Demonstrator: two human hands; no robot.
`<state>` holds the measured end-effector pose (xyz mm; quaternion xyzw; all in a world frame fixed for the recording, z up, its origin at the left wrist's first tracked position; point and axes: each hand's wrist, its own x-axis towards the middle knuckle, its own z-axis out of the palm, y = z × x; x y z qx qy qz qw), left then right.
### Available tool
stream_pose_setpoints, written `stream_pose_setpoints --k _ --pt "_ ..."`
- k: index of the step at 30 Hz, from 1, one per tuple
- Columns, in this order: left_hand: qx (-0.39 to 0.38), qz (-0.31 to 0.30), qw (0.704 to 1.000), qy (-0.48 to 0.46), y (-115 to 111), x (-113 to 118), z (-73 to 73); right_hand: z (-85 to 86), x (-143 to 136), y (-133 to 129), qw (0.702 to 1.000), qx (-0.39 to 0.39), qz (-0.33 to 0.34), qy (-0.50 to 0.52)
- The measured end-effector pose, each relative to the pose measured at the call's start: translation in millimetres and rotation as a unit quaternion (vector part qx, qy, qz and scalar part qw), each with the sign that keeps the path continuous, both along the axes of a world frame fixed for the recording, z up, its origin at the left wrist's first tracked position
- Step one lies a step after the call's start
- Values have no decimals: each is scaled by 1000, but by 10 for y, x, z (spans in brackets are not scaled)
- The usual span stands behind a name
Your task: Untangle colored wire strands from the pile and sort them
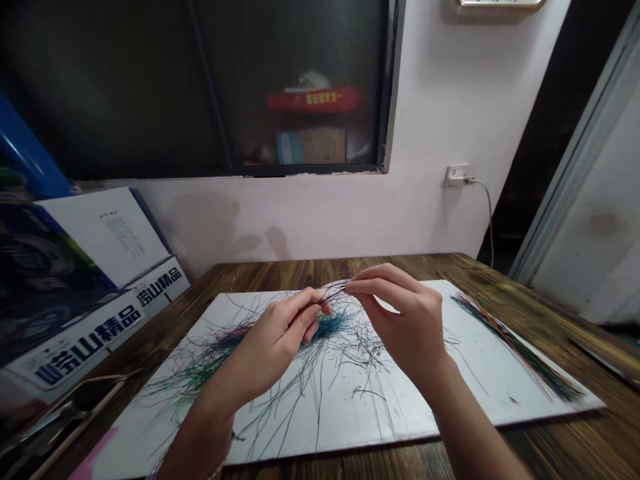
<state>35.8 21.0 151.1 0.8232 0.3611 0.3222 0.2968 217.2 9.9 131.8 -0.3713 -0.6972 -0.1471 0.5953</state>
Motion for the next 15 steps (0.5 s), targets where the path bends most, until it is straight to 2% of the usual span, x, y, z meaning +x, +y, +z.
stream_pose_setpoints --k 3,6,11,15 --pt "12 18 1000 13 18 -10 -12 5 -6 3 999 -19 23 -17" --pt "13 27 999 11 39 -21 -28 25 15 4 993 -74 90 -5" --pt "22 22 999 21 40 -26 -22 24 16 17 958 -168 196 121" --pt "39 14 999 28 26 -15 -16 -9 -19 52 930 -211 213 215"
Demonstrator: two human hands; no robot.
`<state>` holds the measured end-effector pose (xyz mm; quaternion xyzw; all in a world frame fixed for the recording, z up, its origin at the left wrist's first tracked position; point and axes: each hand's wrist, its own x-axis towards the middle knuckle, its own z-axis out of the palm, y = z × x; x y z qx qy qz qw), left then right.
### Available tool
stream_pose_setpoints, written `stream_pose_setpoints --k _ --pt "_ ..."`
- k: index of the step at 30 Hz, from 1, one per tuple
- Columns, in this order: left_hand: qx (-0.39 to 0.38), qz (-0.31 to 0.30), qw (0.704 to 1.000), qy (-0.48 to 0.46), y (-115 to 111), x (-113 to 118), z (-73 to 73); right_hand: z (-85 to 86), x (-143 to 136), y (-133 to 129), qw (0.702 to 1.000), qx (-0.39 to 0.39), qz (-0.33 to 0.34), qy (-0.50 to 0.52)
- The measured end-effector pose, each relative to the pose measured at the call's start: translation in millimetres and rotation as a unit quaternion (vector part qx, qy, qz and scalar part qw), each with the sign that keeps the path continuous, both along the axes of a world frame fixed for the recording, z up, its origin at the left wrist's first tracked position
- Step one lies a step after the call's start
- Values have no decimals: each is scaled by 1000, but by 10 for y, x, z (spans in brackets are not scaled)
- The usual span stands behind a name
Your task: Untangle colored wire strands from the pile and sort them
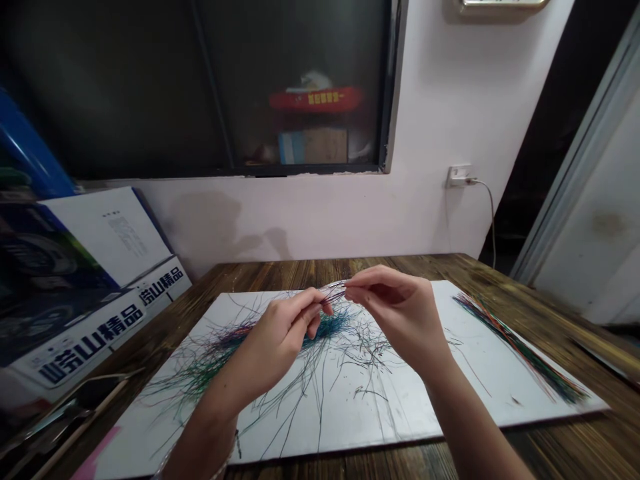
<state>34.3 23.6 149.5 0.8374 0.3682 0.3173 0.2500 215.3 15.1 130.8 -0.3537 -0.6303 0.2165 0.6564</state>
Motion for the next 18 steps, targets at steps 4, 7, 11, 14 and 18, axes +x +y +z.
stream_pose_setpoints --k 4,7,11,14,18 --pt "17 4 1000 -9 16 5 -38 -20 -41 20 999 -23 -18 26" --pt "13 11 1000 -27 43 0 -75 -43 -82 25 997 16 -69 14" --pt "3 13 999 -53 39 3 -83 -87 -137 25 985 80 -140 -60" --pt "5 6 998 -59 4 16 -60 -110 -161 16 981 105 -137 -90" --pt "-5 2 998 -67 -18 30 -37 -118 -172 -2 984 119 -100 -84"
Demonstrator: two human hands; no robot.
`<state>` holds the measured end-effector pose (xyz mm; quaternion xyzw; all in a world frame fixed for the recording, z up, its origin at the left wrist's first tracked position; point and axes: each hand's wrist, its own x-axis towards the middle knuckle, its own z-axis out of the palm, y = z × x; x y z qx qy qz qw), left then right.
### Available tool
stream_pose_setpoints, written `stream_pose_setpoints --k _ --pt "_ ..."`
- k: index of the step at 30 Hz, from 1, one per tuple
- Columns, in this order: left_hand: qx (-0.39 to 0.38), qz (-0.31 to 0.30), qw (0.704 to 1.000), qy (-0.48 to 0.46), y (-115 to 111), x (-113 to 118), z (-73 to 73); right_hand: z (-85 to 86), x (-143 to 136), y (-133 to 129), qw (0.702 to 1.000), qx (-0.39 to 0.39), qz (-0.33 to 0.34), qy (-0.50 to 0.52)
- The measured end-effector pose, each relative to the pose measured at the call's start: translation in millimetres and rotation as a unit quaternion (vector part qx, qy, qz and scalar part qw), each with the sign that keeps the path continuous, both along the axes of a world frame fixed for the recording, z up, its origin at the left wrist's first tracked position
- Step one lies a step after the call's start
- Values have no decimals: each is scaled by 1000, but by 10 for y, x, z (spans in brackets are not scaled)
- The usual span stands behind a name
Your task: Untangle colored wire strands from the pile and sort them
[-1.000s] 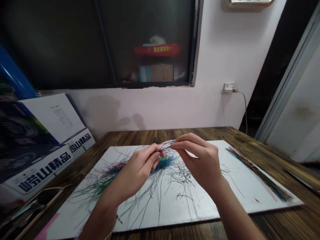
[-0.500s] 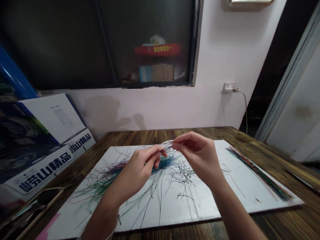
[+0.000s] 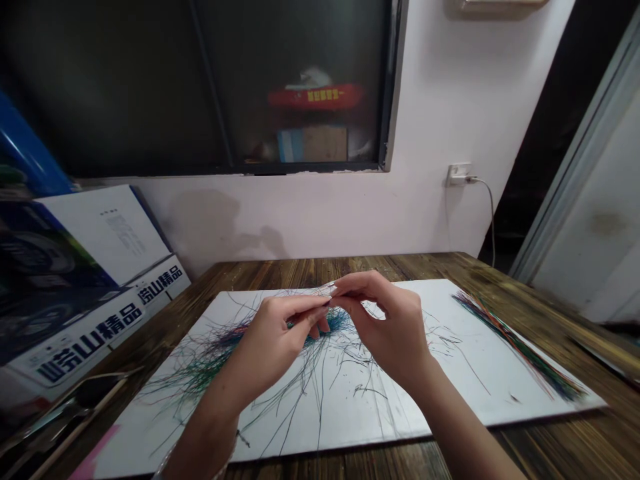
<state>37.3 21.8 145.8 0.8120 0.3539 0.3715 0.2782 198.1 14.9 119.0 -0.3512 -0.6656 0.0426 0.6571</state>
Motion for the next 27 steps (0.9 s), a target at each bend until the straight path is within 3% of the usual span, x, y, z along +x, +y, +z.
stream_pose_setpoints --k 5,11,27 --pt "-32 10 998 -50 27 3 -4 36 -2 -24 999 36 -6 -6" --pt "-58 3 996 -70 25 3 0 33 -27 -1 993 51 -16 -107" --pt "-67 -7 995 -74 11 -43 22 111 10 -67 998 37 39 39"
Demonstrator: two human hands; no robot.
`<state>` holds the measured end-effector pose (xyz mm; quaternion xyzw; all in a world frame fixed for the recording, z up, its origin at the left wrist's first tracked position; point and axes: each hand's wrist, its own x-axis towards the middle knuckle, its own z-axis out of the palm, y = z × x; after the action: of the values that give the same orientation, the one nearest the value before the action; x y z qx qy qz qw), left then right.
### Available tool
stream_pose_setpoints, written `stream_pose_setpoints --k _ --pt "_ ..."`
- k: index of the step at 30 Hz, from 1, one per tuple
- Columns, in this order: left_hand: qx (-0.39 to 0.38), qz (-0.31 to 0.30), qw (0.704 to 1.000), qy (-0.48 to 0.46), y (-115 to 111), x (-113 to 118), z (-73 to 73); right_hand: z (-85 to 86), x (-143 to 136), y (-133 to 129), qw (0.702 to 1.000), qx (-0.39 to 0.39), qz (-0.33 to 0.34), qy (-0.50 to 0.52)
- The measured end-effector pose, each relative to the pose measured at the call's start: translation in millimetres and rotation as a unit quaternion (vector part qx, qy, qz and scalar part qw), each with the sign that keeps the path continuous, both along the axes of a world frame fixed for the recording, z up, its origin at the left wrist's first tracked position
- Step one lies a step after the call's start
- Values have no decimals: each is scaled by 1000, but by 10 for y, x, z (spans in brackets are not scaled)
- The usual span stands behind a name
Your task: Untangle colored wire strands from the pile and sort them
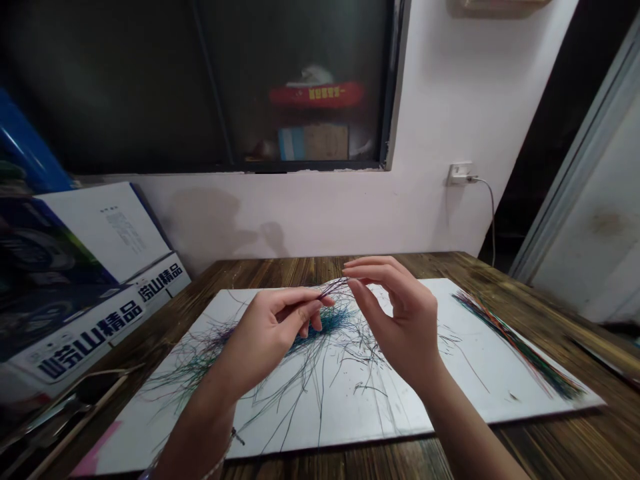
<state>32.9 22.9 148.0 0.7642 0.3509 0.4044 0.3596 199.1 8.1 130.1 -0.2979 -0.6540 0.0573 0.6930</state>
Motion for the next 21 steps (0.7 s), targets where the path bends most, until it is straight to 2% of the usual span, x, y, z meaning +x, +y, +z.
stream_pose_setpoints --k 5,10,14,18,21 --pt "3 -10 1000 14 -19 -17 14 10 35 -10 999 -5 6 34" --pt "-23 -20 999 29 -6 -96 48 -2 107 36 992 -1 -7 129" --pt "-48 -37 998 19 9 -178 93 12 148 55 981 -33 52 184" --pt "-63 -55 996 2 -5 -239 144 50 158 20 972 -66 121 190" --pt "-88 -66 994 -24 -20 -260 169 67 158 -17 970 -87 132 185"
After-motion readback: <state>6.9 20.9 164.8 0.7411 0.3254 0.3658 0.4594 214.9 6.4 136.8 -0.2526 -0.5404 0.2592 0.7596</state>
